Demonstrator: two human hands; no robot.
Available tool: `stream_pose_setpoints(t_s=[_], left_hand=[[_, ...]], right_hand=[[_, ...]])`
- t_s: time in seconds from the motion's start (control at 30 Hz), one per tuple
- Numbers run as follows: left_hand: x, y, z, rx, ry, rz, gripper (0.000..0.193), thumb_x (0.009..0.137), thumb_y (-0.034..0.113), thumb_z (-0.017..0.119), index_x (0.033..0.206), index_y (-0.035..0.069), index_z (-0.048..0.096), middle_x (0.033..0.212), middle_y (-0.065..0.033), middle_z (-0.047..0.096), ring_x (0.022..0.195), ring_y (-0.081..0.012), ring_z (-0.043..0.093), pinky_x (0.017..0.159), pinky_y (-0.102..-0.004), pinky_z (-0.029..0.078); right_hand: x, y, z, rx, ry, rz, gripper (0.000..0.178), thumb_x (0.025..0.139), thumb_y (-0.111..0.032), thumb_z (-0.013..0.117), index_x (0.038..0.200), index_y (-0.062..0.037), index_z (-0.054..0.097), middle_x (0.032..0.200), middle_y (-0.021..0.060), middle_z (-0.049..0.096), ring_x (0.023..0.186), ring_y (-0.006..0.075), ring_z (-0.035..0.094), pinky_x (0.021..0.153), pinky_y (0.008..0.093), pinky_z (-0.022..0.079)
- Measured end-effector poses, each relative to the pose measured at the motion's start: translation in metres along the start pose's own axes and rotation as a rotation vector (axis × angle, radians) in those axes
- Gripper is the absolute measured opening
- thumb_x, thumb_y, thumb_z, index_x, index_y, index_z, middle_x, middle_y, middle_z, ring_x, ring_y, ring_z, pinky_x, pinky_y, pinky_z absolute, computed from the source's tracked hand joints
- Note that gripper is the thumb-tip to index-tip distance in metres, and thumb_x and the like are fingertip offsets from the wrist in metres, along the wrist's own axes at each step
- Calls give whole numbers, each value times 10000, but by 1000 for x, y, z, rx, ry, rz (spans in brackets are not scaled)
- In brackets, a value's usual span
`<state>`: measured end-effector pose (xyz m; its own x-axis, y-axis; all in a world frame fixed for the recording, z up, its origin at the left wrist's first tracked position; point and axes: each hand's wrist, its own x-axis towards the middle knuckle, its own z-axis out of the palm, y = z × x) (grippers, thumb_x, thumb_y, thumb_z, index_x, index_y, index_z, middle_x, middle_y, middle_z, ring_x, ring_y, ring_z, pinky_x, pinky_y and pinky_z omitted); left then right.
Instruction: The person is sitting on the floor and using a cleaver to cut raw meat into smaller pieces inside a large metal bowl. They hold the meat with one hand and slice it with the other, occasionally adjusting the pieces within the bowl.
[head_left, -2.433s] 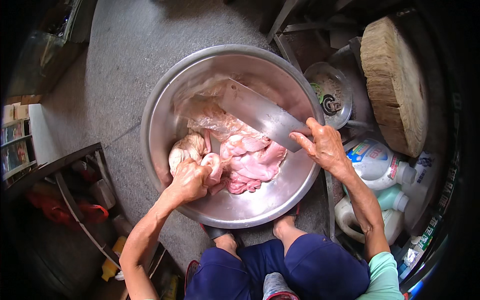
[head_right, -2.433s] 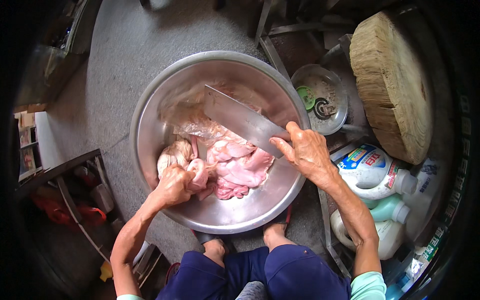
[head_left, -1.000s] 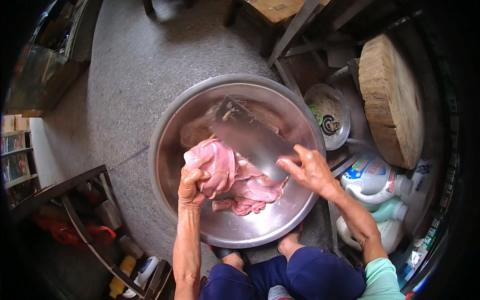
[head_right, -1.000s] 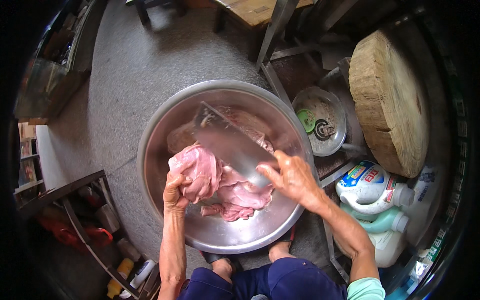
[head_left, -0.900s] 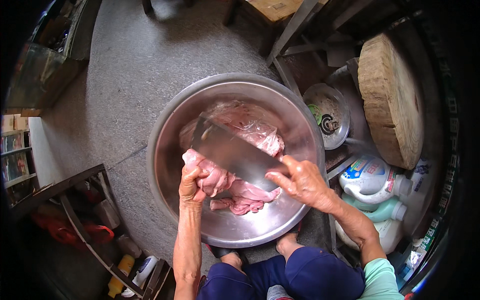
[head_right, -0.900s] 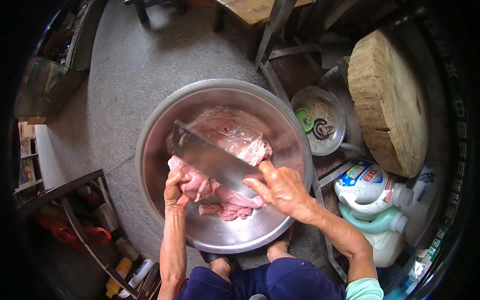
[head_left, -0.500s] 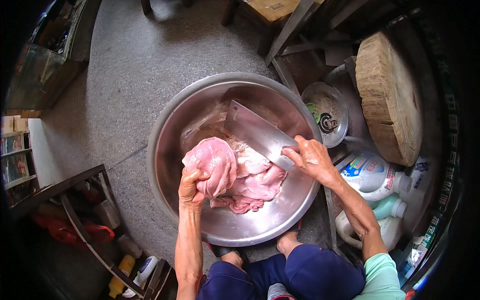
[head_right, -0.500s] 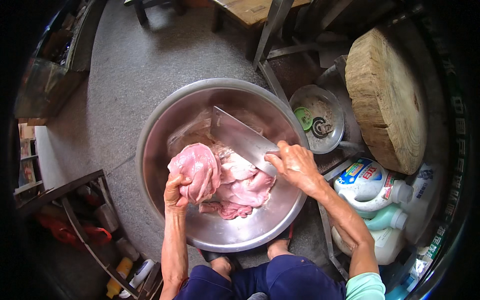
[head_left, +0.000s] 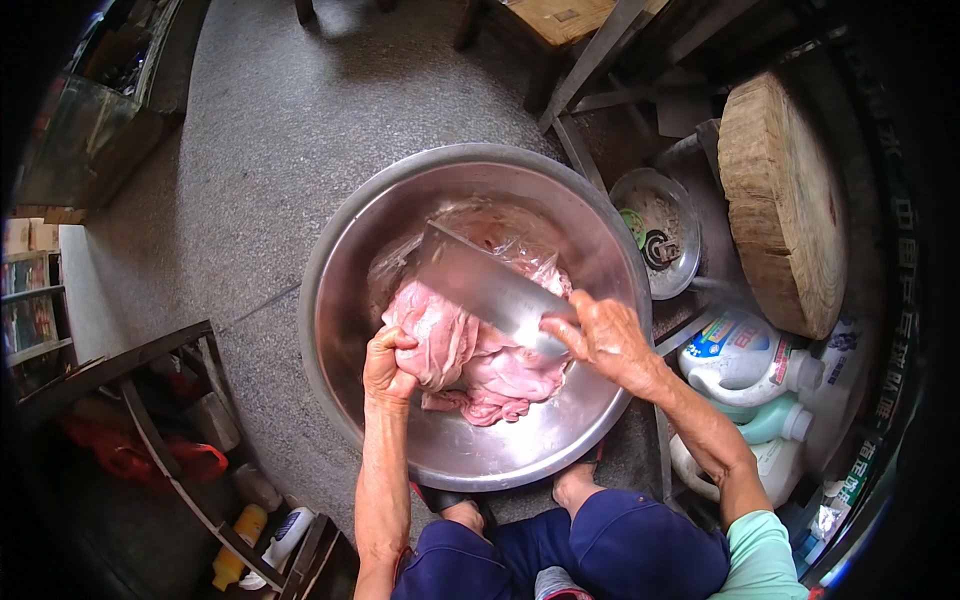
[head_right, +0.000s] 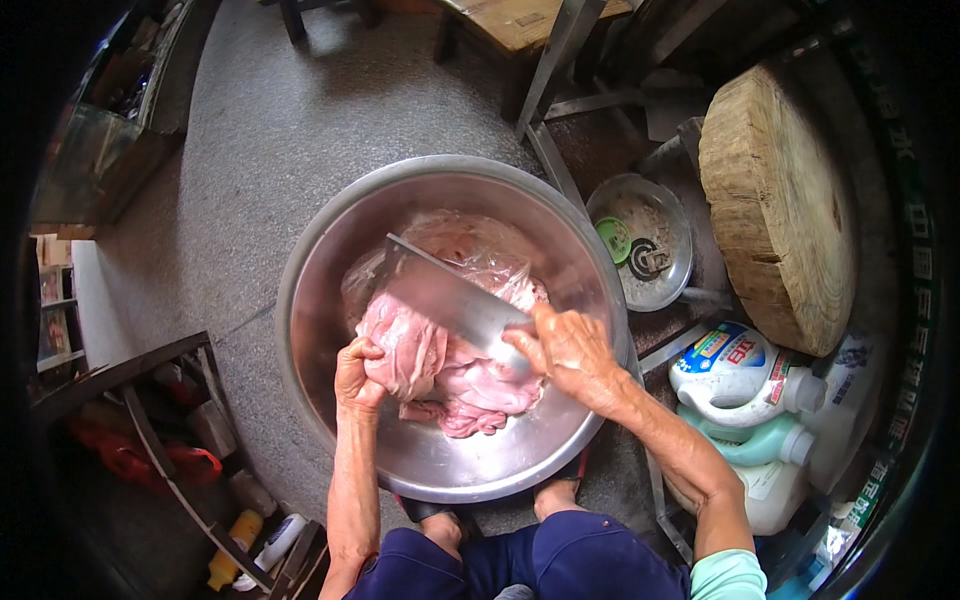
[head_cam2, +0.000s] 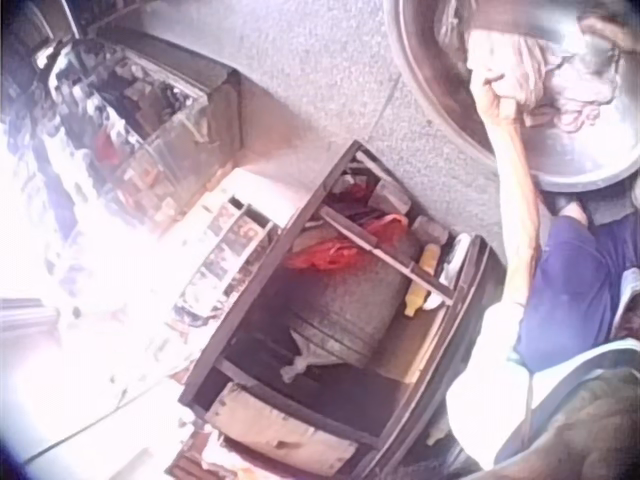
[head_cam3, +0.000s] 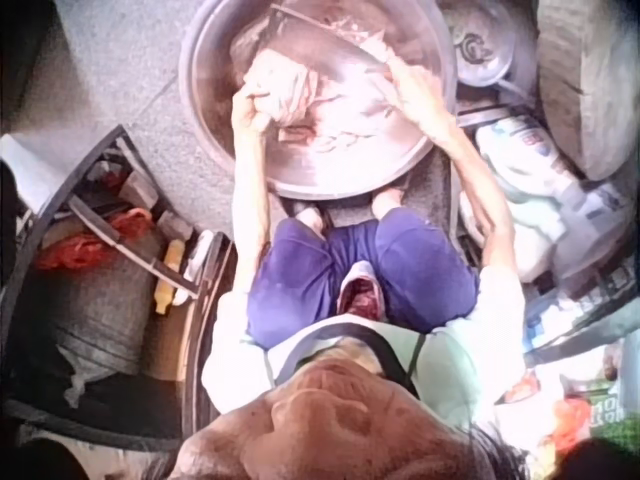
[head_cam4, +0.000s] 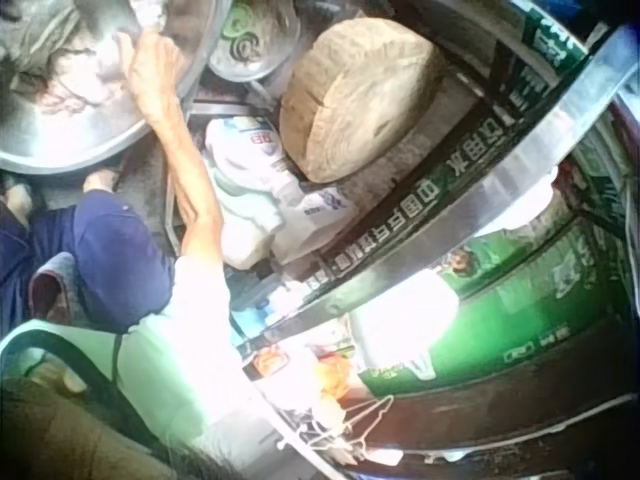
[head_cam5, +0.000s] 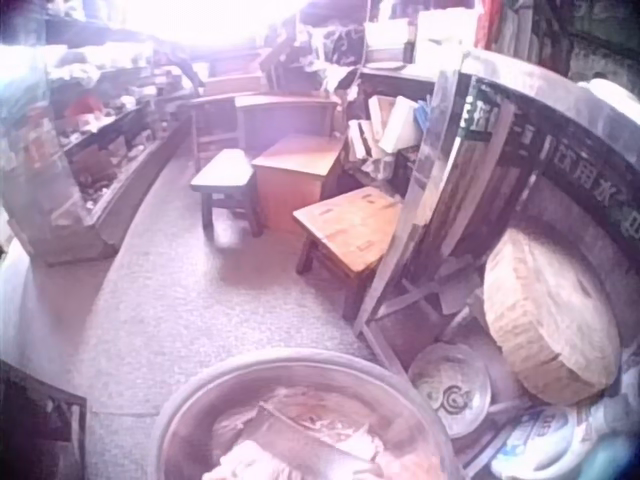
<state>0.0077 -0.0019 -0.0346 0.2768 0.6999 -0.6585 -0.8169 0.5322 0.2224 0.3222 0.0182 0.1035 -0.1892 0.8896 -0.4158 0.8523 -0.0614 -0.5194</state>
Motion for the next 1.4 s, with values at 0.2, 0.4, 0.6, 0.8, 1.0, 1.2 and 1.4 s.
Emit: stream_pose_setpoints(t_s=[0.2,0.4,0.6,0.8,1.0,1.2,1.4], left_hand=[[1,5,18,-138,31,-89,446,713,-58,525,1147,-60,625,1122,-171,690,1102,-338,658,1066,-491,496],[-2,2,9,-71,68,-79,376,691,-80,532,1046,-16,637,1016,-119,680,997,-299,665,1014,-464,527],[-9,-1,21,100,102,24,454,673,-92,547,1107,-8,648,1079,-118,679,1053,-299,655,1040,-458,511],[-1,9,2,-134,5,-113,518,682,-63,526,1193,-73,612,1181,-180,678,1150,-357,635,1087,-512,474],[-1,4,-2,-74,-15,-76,535,679,-94,535,1205,-52,617,1182,-163,682,1154,-343,636,1089,-494,472],[-11,10,18,-33,92,-44,447,699,-93,573,1135,-30,651,1093,-114,699,1070,-280,658,1036,-418,496],[-29,-5,43,606,477,441,228,808,1,603,1035,-24,621,870,-51,637,806,-172,617,770,-320,510]], right_hand=[[-12,7,-6,74,85,33,408,935,-406,696,928,-5,623,733,245,687,689,404,696,658,498,542],[-26,-7,14,216,-84,23,514,932,-463,679,991,44,622,779,193,729,724,388,717,716,448,559],[3,6,-3,48,-36,107,492,938,-452,662,932,39,635,828,180,741,780,374,719,730,474,547],[-14,-1,-11,181,8,121,457,944,-422,672,1012,30,664,931,197,744,845,383,726,749,436,567],[-15,-4,5,289,-138,97,502,937,-454,673,1085,26,669,943,181,753,838,376,729,790,435,563],[0,18,-10,-27,82,80,474,932,-443,683,828,9,582,710,246,667,735,434,678,670,508,525],[3,20,-20,-16,178,47,466,928,-432,695,827,-4,541,682,240,650,721,438,667,653,521,505]])
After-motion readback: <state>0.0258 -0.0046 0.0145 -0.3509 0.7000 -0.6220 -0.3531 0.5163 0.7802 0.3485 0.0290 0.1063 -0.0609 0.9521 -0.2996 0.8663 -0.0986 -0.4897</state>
